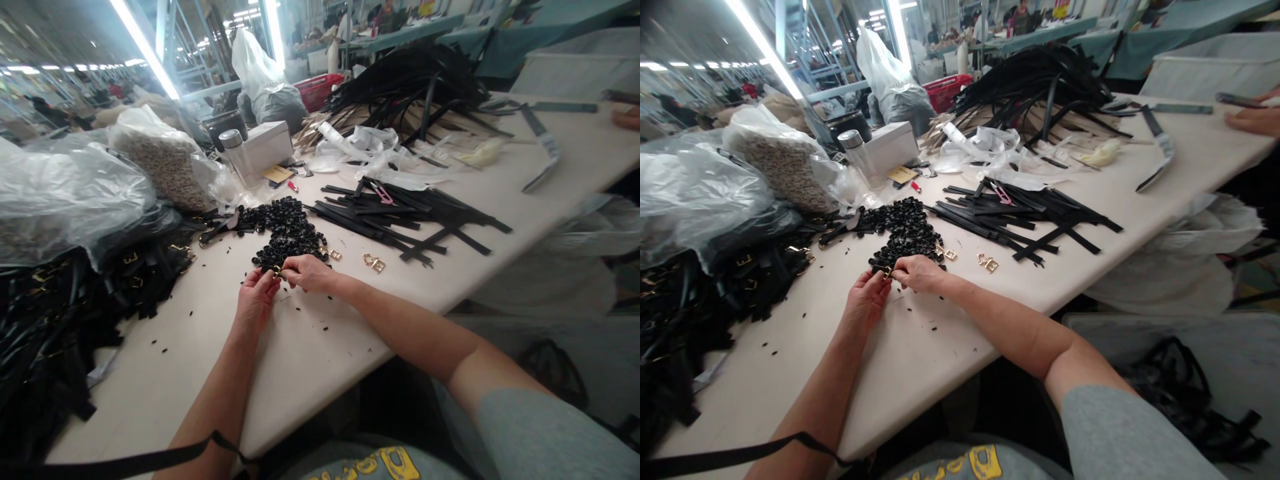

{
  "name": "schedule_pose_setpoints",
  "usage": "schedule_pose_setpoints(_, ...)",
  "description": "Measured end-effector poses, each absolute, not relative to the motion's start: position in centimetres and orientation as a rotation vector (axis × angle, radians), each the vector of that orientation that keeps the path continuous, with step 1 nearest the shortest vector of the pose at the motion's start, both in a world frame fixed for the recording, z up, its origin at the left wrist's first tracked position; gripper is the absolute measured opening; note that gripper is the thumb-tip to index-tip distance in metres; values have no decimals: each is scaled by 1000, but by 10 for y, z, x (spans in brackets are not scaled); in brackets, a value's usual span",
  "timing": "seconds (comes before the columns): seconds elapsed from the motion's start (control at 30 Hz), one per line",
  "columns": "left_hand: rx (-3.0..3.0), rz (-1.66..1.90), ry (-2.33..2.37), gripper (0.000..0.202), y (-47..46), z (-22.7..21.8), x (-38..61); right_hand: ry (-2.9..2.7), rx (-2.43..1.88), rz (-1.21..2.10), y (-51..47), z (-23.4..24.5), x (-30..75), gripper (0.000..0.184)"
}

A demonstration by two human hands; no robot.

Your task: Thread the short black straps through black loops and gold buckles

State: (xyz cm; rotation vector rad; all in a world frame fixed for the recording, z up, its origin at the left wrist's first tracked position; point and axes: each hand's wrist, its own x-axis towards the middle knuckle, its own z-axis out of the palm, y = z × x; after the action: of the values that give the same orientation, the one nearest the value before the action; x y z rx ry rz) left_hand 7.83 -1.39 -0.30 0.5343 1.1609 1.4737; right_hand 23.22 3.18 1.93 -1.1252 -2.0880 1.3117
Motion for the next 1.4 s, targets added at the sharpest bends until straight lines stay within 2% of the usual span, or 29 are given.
schedule_pose_setpoints(0.1, 555, 1482, 1168, 41, -15, -1, 81, -2141, -1120, 1212, 31, 20, 234, 18)
schedule_pose_setpoints(0.3, 514, 1552, 1177, 34, -12, -2, 69, -2295, -1079, 1376, 35, 24, 241, 16)
schedule_pose_setpoints(0.57, 442, 1501, 1134, 25, -11, 0, 70, -2301, -1045, 1088, 36, 18, 235, 17)
schedule_pose_setpoints(0.93, 451, 1475, 1147, 26, -10, -1, 77, -2264, -1013, 1113, 32, 22, 235, 16)
schedule_pose_setpoints(1.07, 618, 1478, 1203, 30, -14, -2, 80, -2183, -981, 1233, 30, 19, 234, 18)
schedule_pose_setpoints(1.23, 941, 1584, 1389, 30, -20, 1, 86, -2103, -1037, 1104, 31, 17, 232, 20)
schedule_pose_setpoints(1.4, 1048, 1618, 1300, 32, -23, 1, 85, -1998, -1052, 1130, 34, 18, 233, 21)
